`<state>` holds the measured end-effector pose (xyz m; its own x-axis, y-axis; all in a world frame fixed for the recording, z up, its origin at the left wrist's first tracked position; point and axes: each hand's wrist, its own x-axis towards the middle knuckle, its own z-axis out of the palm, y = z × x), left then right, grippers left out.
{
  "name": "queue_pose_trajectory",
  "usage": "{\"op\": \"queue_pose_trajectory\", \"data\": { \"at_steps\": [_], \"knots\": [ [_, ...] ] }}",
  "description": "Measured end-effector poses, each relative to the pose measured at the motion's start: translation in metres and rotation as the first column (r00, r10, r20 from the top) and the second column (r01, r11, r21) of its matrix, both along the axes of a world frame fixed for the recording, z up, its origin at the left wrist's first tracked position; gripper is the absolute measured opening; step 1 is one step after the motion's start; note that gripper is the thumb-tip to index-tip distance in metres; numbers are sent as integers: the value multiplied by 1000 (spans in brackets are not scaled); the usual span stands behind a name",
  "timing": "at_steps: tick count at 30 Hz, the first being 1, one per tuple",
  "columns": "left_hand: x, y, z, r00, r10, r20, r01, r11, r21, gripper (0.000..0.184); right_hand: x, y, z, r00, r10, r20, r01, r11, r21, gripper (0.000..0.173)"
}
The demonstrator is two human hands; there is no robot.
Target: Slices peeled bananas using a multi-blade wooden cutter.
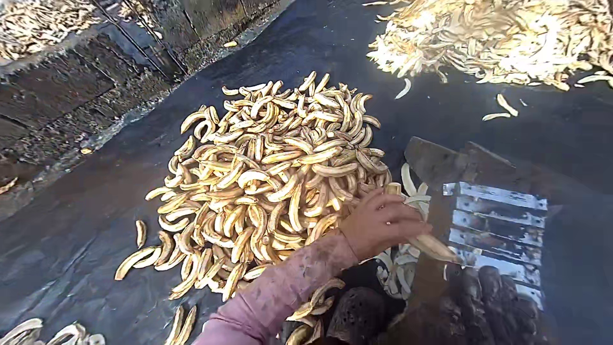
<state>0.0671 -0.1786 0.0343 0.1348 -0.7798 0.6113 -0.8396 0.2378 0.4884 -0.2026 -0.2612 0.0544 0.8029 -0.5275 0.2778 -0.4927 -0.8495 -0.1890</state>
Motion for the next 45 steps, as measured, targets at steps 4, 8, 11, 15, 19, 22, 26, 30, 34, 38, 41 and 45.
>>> {"op": "queue_pose_trajectory", "data": {
  "at_steps": [4, 8, 11, 15, 19, 22, 26, 30, 34, 38, 41, 45],
  "knots": [
    [-71, 20, 47, 874, -438, 208, 436, 898, 58, 34, 49, -55, 55, 996, -11, -84, 21, 992, 121, 60],
    [-94, 33, 32, 785, -594, 177, 591, 803, 77, 32, 50, -26, 108, 885, -201, -420, 305, 932, 195, 60],
    [-103, 31, 22, 715, -685, 138, 681, 727, 83, 30, 23, -31, 3, 974, -206, 95, 218, 966, -138, 57],
    [-116, 10, 16, 611, -777, 150, 766, 629, 136, 26, 40, -73, -6, 981, -182, 73, 191, 972, -139, 49],
    [-120, -19, 18, 675, -711, 197, 689, 703, 175, 45, 75, -106, 15, 983, -175, -61, 168, 980, -104, 53],
    [-101, -28, 10, 874, -478, 92, 481, 877, -11, 36, 80, -113, 19, 980, -197, -32, 193, 976, -99, 63],
    [-44, -16, -48, 982, 128, -141, -127, 992, 13, 32, 82, -116, 25, 982, -187, -25, 184, 980, -77, 66],
    [3, 31, -105, 763, 646, -35, -545, 671, 502, 48, 104, -121, 46, 963, -232, -135, 232, 972, -17, 69],
    [7, 62, -156, 658, 742, 125, -704, 548, 452, 55, 141, -161, 43, 943, -314, -109, 307, 948, -80, 79],
    [3, 70, -170, 622, 782, 40, -696, 528, 487, 61, 158, -186, 44, 938, -329, -108, 319, 943, -94, 73],
    [-1, 70, -164, 651, 759, 13, -621, 523, 584, 55, 103, -140, 58, 973, -222, -55, 221, 975, -27, 61],
    [-1, 82, -131, 600, 785, -154, -566, 553, 612, 48, -13, -23, 19, 952, -206, 228, 182, 976, 124, 55]
  ]
}}
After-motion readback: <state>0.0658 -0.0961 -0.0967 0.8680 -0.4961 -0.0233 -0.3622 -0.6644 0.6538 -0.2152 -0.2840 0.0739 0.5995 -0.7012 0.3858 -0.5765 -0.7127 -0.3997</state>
